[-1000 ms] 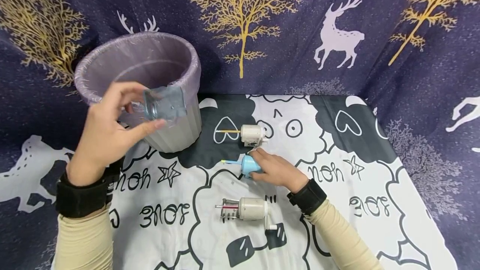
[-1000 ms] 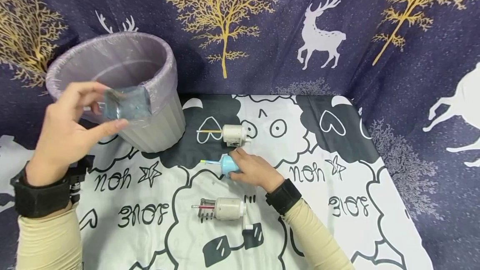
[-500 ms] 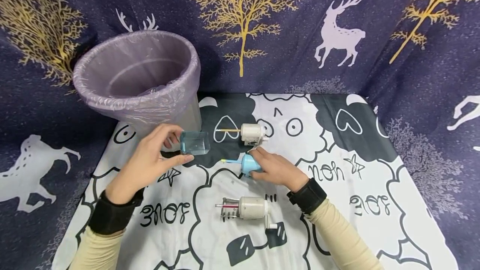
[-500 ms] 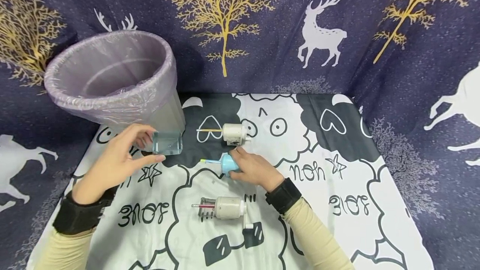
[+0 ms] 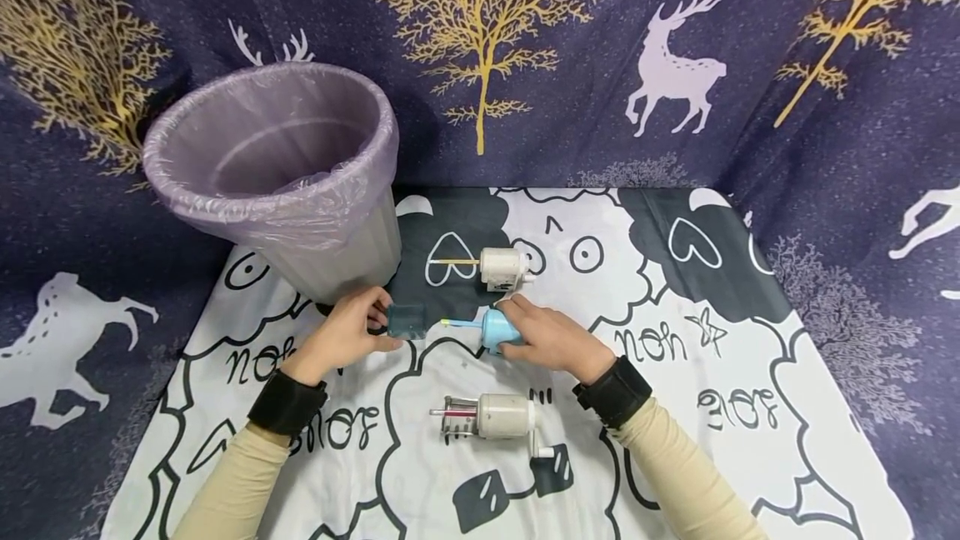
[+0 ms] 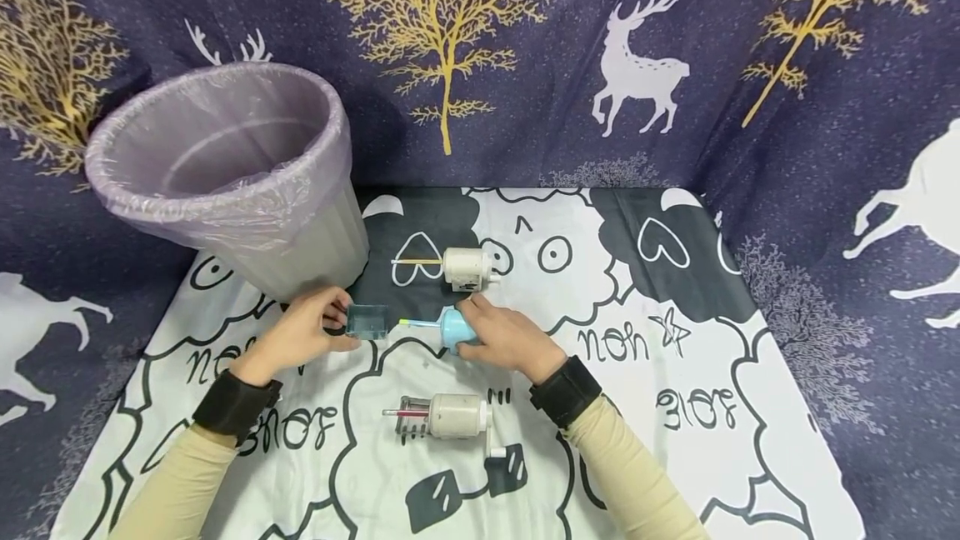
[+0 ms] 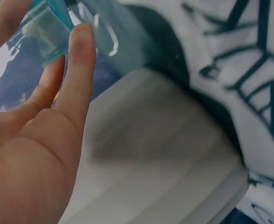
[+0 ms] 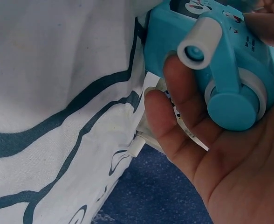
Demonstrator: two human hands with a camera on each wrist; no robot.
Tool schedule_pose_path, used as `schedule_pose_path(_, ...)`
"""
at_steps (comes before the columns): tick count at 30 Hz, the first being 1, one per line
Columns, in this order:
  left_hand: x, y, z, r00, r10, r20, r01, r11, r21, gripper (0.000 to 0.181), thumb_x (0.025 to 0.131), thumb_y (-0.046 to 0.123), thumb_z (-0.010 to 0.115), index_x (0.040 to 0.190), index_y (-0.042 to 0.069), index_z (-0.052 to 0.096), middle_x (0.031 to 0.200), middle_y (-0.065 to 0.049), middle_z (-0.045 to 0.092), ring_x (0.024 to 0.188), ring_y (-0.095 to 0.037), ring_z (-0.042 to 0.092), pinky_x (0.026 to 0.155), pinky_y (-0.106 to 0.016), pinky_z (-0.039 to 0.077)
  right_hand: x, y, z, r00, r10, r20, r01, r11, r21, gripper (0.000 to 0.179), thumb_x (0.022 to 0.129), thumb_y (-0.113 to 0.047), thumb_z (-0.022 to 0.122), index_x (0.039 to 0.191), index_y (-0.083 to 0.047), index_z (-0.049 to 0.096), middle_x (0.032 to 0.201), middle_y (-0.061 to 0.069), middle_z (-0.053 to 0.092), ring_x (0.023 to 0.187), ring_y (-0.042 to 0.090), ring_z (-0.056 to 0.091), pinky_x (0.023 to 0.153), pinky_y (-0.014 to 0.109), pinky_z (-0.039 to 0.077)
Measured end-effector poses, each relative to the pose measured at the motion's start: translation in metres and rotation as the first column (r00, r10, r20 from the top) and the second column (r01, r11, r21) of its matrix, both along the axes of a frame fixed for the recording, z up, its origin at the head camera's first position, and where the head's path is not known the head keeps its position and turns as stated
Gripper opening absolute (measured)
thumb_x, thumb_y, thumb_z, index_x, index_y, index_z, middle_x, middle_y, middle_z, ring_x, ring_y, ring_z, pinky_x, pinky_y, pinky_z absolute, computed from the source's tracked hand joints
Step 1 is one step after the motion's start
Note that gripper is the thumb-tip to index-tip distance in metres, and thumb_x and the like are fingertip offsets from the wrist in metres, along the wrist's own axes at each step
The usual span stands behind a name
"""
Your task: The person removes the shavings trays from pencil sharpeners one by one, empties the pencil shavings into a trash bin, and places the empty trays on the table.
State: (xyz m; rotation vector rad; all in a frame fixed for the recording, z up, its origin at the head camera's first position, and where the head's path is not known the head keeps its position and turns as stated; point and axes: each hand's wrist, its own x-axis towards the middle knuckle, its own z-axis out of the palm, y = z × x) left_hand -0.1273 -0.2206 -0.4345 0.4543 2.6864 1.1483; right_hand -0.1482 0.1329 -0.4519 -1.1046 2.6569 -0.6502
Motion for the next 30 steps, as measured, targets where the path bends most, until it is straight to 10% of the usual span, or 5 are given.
schedule_pose_path(12, -0.004, 0.016, -0.011, 0.997, -0.070, 0.030, 0.069, 0.997, 0.039, 0.048, 0.079, -0.004, 0.092, 0.114, -0.008, 0.060, 0.105, -0.018, 0.061, 0.093, -0.031, 0.066, 0.084, -0.045, 0.058, 0.000, 0.000, -0.002, 1.000, 0.000, -0.005, 0.000, 1.000, -0.004, 0.053, 0.096, -0.033, 0.069, 0.138, -0.003, 0.055, 0.115, 0.008, 0.055, 0.075, 0.016, 0.055, 0.067, 0.035, 0.052)
schedule_pose_path(30, -0.002, 0.036, -0.022, 0.996, -0.087, 0.022, 0.089, 0.978, -0.190, 0.049, 0.079, 0.009, 0.097, 0.113, 0.007, 0.062, 0.100, -0.005, 0.060, 0.082, -0.017, 0.059, 0.070, -0.036, 0.050, 0.000, -0.001, -0.001, 1.000, -0.005, -0.007, 0.005, 1.000, 0.002, 0.051, 0.095, -0.033, 0.070, 0.136, -0.006, 0.056, 0.112, 0.005, 0.054, 0.075, 0.016, 0.055, 0.069, 0.036, 0.054)
